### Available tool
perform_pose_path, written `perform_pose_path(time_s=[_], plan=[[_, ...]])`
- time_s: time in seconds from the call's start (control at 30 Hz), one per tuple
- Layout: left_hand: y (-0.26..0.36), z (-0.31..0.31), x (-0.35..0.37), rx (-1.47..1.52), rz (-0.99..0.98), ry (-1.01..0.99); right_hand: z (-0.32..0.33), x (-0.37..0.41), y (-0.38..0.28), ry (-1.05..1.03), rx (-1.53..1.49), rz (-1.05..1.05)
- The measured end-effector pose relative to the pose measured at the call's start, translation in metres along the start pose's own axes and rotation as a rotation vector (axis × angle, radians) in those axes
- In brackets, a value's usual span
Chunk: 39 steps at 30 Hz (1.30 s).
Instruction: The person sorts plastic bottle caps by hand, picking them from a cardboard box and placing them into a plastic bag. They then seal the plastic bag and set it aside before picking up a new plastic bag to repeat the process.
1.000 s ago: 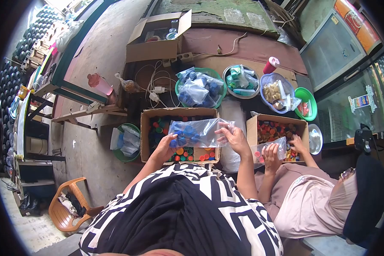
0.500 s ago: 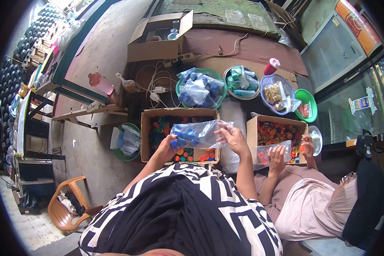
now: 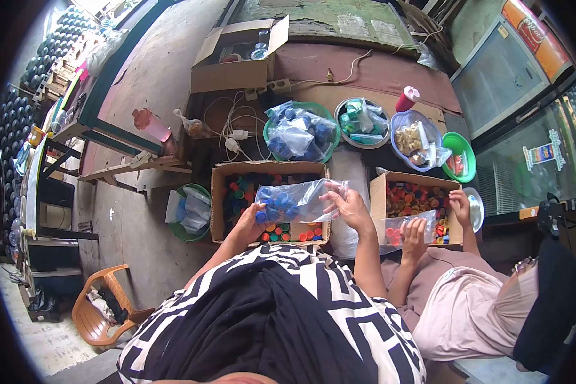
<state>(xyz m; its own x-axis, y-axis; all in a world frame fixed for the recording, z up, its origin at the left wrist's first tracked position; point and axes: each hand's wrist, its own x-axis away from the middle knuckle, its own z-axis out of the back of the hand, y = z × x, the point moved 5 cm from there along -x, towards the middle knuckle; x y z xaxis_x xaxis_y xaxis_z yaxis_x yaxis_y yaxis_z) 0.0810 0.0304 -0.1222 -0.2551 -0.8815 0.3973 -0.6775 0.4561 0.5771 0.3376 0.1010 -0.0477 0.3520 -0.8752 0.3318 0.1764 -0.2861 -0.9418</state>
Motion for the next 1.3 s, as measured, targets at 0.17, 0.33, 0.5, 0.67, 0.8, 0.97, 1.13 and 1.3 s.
perform_pose_path(time_s=[0.17, 0.33, 0.5, 0.67, 0.8, 0.97, 1.13, 1.3], plan=[[-0.001, -0.002, -0.001, -0.015, 0.033, -0.004, 0.000, 0.003, -0.006, 0.002, 0.039, 0.028], [-0.004, -0.001, 0.001, 0.020, 0.056, 0.037, -0.010, 0.007, -0.014, -0.045, -0.013, 0.033], [-0.002, -0.002, -0.001, -0.011, 0.038, 0.032, -0.015, 0.009, -0.019, -0.092, -0.053, 0.079], [0.004, -0.012, 0.003, -0.038, 0.035, 0.036, -0.008, 0.003, -0.008, -0.069, -0.108, 0.041], [0.008, -0.022, 0.005, 0.031, 0.038, 0.045, -0.006, 0.007, -0.014, -0.011, -0.058, 0.035], [0.001, -0.010, 0.002, 0.029, 0.042, 0.035, -0.004, 0.006, -0.005, 0.000, -0.066, 0.060], [0.004, -0.016, 0.005, 0.016, 0.071, 0.064, 0.000, 0.010, -0.006, 0.017, -0.059, 0.061], [0.011, -0.027, 0.011, -0.027, 0.077, 0.075, 0.004, 0.008, -0.003, 0.030, -0.046, 0.068]])
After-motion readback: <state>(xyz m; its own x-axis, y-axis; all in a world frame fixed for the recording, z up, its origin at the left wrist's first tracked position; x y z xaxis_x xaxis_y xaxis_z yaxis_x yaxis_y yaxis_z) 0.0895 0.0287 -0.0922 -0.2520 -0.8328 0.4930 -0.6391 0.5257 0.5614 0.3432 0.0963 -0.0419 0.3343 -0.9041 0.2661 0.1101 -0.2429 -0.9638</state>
